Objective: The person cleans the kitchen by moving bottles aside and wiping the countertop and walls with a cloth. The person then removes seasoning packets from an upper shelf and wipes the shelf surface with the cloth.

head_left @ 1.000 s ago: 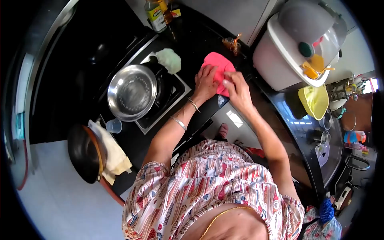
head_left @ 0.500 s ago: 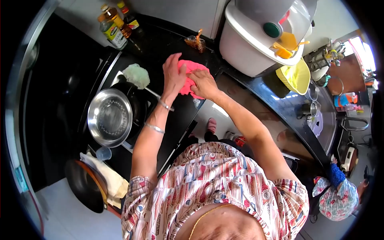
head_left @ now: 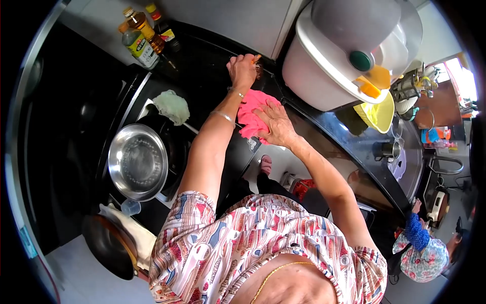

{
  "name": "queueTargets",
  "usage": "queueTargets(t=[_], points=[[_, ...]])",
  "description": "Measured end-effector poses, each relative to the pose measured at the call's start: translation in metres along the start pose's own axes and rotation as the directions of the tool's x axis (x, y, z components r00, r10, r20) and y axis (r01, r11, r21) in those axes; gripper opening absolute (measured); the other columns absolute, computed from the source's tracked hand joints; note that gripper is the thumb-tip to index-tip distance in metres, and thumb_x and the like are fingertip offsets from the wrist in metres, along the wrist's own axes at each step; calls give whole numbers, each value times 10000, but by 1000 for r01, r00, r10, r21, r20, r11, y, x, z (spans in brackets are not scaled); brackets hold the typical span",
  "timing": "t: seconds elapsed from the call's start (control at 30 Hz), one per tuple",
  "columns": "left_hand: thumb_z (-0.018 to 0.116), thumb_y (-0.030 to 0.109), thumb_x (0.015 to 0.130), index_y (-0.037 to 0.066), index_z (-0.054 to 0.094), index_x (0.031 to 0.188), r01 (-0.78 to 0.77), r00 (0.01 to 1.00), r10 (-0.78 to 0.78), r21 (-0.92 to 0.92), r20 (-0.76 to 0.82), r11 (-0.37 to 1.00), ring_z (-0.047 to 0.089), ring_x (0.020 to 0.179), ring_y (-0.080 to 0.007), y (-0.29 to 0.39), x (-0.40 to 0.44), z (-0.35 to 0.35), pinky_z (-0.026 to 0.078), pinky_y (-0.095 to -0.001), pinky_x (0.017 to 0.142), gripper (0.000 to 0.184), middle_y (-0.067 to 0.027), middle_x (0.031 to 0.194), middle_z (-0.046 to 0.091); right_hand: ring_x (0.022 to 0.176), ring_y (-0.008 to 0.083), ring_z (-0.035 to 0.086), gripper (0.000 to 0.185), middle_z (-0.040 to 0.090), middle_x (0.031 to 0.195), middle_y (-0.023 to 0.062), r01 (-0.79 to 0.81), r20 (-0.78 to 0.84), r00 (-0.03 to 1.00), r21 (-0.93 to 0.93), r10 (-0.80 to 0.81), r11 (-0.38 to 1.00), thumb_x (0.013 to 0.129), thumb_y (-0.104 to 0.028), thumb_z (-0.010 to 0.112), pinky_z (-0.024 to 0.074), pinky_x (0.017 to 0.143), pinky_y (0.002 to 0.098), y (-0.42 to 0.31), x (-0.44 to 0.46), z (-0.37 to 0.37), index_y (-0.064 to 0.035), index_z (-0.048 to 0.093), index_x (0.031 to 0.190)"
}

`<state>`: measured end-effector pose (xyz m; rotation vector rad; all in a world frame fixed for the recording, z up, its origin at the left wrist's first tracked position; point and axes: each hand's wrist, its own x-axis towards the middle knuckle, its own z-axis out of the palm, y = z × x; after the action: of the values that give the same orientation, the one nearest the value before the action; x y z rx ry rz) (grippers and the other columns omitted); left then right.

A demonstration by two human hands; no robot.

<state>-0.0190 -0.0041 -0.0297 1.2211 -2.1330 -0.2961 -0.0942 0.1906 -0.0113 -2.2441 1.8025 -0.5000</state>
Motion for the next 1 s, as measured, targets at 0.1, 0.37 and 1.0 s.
queueTargets(t=[0.1,0.37,1.0], points=[[651,76,700,98,590,908,-50,963,-33,-297,-266,953,536,814,-299,-7,-8,-31,407,-418,730,218,-93,820,587,1227,329,378,558,502,1224,151,38,24,999,61,-40,997,709,-175,631,249,1044,474,18,3,9,-107,478,1241],[590,83,823,28,563,961,188,935,-303,-471,-182,862,544,788,-280,6,-112,-165,441,-338,724,151,-118,862,551,1043,324,512,473,560,1058,162,134,-421,905,420,62,898,701,-98,600,400,857,423,10,152,15,-80,518,1167],[579,40,790,19,563,992,194,956,-286,-598,-63,778,558,823,-253,1,-72,-126,456,-336,745,204,-110,887,558,1143,411,413,662,425,1244,225,156,-159,972,-111,-172,982,742,-419,634,380,920,497,57,112,30,-187,403,1317]])
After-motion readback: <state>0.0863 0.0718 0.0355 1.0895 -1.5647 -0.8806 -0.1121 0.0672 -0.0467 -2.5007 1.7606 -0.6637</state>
